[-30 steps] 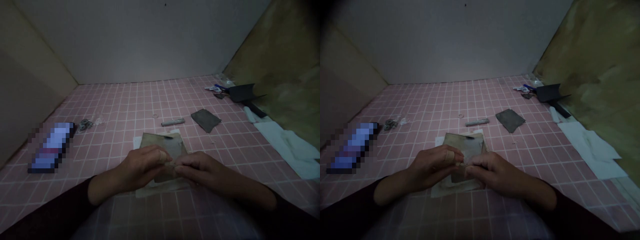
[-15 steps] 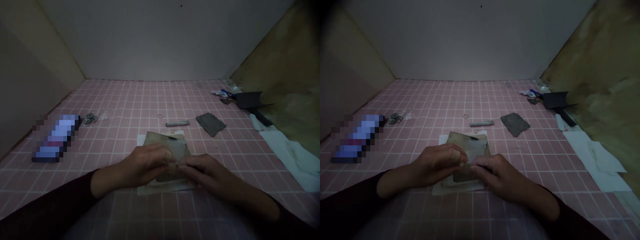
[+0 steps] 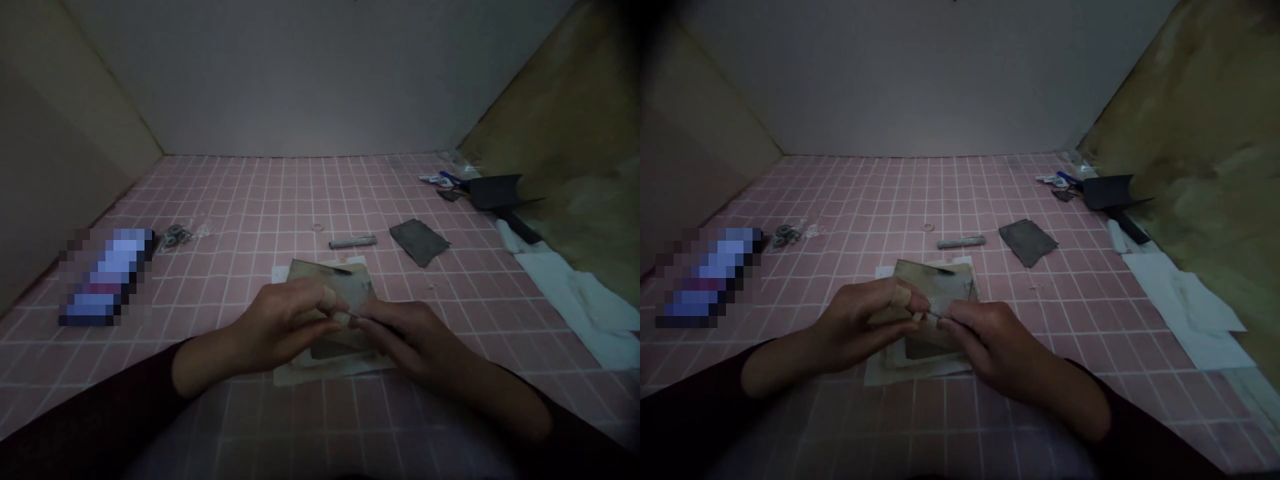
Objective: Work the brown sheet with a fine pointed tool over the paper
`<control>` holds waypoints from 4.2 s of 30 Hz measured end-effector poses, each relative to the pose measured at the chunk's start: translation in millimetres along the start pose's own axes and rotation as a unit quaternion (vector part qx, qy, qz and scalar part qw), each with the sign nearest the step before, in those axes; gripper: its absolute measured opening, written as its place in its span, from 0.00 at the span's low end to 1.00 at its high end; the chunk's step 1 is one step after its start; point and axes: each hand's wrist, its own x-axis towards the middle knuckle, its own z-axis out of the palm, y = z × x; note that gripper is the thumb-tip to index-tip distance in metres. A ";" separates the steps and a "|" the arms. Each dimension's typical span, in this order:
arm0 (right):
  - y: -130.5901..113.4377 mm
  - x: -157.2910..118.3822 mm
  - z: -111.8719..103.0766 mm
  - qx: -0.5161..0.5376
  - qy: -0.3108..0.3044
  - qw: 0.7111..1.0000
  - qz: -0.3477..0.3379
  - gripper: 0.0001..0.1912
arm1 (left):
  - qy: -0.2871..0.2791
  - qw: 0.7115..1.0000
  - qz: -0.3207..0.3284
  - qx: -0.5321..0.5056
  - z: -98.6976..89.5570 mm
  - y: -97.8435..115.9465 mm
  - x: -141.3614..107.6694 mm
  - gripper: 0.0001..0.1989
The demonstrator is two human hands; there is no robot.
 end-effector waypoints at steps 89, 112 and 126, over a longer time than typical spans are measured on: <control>-0.3 3.2 -4.1 0.126 -0.109 0.984 0.065 0.16 | -0.012 1.000 0.011 -0.017 3.8 -9.6 -1.8 0.07; 0.0 0.3 6.0 -0.066 0.064 0.993 -0.074 0.11 | 0.037 0.982 -0.122 -0.141 3.9 -8.4 -7.3 0.08; 2.0 0.7 5.5 -0.062 0.042 0.995 -0.060 0.11 | -0.001 0.996 -0.088 -0.028 3.4 -9.4 -7.3 0.07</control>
